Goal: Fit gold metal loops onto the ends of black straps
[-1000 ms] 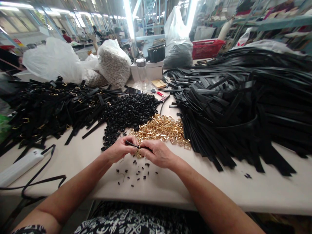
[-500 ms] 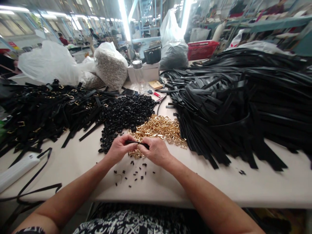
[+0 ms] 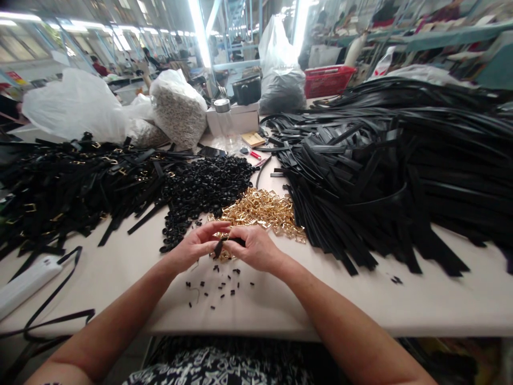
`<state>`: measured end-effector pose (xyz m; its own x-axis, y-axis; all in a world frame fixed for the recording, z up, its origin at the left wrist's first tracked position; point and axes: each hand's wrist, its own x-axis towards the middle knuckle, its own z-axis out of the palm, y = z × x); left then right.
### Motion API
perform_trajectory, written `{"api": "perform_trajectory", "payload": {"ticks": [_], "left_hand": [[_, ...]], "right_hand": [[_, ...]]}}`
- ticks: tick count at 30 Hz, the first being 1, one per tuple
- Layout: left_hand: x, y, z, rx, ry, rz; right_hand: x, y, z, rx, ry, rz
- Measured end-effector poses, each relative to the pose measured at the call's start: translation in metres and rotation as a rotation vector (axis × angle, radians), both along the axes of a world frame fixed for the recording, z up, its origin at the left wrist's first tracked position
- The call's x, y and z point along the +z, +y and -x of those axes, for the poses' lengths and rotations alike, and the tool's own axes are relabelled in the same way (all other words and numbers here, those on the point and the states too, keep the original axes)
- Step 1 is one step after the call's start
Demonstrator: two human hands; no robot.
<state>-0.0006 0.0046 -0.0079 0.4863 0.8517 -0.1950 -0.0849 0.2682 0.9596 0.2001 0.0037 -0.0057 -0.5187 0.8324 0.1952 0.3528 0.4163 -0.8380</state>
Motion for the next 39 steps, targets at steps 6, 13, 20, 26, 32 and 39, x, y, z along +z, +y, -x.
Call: {"api": "perform_trajectory", "payload": {"ticks": [6, 13, 20, 26, 32, 39], "left_hand": [[0.003, 0.001, 0.000, 0.065, 0.020, 0.004], [0.003, 0.002, 0.000, 0.129, 0.178, -0.130], [-0.001, 0.002, 0.002, 0.121, 0.274, -0.183], [0.001, 0.004, -0.008, 0.370, -0.046, 0.006], [-0.006, -0.003, -0.016, 0.260, -0.064, 0.037], [0.001, -0.005, -0.019, 0.173, -0.015, -0.062]], "right_hand": [[0.003, 0.002, -0.002, 0.031, -0.020, 0.006], [0.005, 0.004, -0.011, -0.057, -0.244, -0.247], [-0.001, 0.006, -0.008, -0.126, -0.307, -0.573], [0.003, 0.001, -0.006, -0.285, -0.142, -0.676], [-0.015, -0.002, 0.008, -0.213, -0.029, -0.320], [-0.015, -0.002, 0.013, -0.105, 0.371, 0.048]]}}
